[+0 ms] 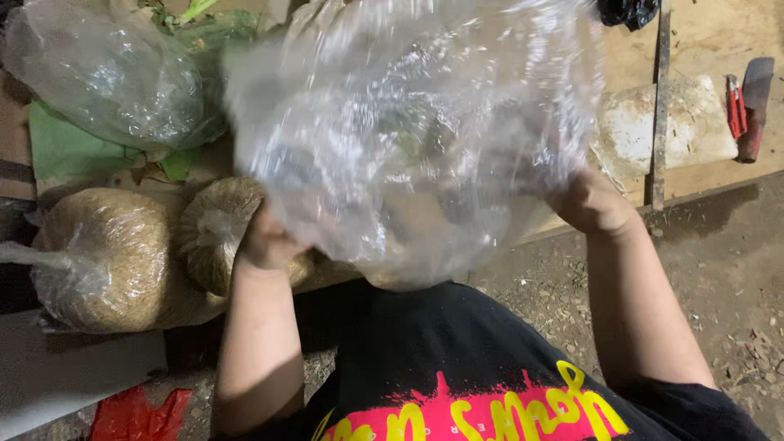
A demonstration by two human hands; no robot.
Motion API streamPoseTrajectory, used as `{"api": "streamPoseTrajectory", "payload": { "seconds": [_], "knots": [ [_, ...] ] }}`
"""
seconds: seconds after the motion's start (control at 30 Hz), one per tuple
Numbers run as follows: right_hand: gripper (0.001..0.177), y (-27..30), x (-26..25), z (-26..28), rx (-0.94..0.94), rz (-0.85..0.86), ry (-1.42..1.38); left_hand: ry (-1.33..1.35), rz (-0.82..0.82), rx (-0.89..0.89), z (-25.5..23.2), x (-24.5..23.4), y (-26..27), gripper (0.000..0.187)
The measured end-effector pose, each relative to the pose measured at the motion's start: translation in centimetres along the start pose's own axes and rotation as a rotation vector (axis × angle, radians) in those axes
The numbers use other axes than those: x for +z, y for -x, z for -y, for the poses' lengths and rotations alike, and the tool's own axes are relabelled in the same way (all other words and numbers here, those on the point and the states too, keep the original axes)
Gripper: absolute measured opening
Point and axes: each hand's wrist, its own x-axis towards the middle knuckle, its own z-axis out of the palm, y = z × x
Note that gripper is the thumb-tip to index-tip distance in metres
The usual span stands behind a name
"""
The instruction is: The person scoops grains from a large sack using a green scoop and transfers them into a clear plastic bag. The person repeatedly fills the bag and adjusts its position on the table.
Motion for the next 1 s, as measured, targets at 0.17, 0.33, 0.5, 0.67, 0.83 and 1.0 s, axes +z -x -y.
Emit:
{"api": "streamPoseTrajectory", "payload": {
  "seconds": [0.17, 0.33, 0.5, 0.67, 0.83, 1.0],
  "knots": [
    [0.012, -0.6, -2.5, -3.7, -0.113, -0.338, 0.249, 0.172, 0.082, -0.152, -2.9, 1.6, 0.0, 0.078],
    [0.014, -1.0, -3.2, -5.5, 0.219, -0.315, 0.715, 0.424, 0.059, -0.463, -2.0, 1.9, -2.0, 0.117],
    [0.078, -3.2, 2.1, -3.2, 0.413, -0.255, 1.281, -0.463, 0.036, -0.806, 1.8, 6.0, -2.1, 0.089],
    [0.084, -2.7, 9.0, 3.6, -0.302, -0.33, 1.187, -0.181, -0.254, -0.4, 0.4, 8.6, -2.5, 0.05],
    [0.055, -3.2, 16.3, 5.1, -0.76, 0.172, 1.517, -0.046, -0.296, -0.512, -3.8, 10.4, -4.9, 0.051],
    [0.027, -5.2, 17.9, 2.1, -0.207, 0.417, 2.062, -0.135, -0.484, -0.404, -6.6, 10.8, -6.6, 0.047]
  ]
}}
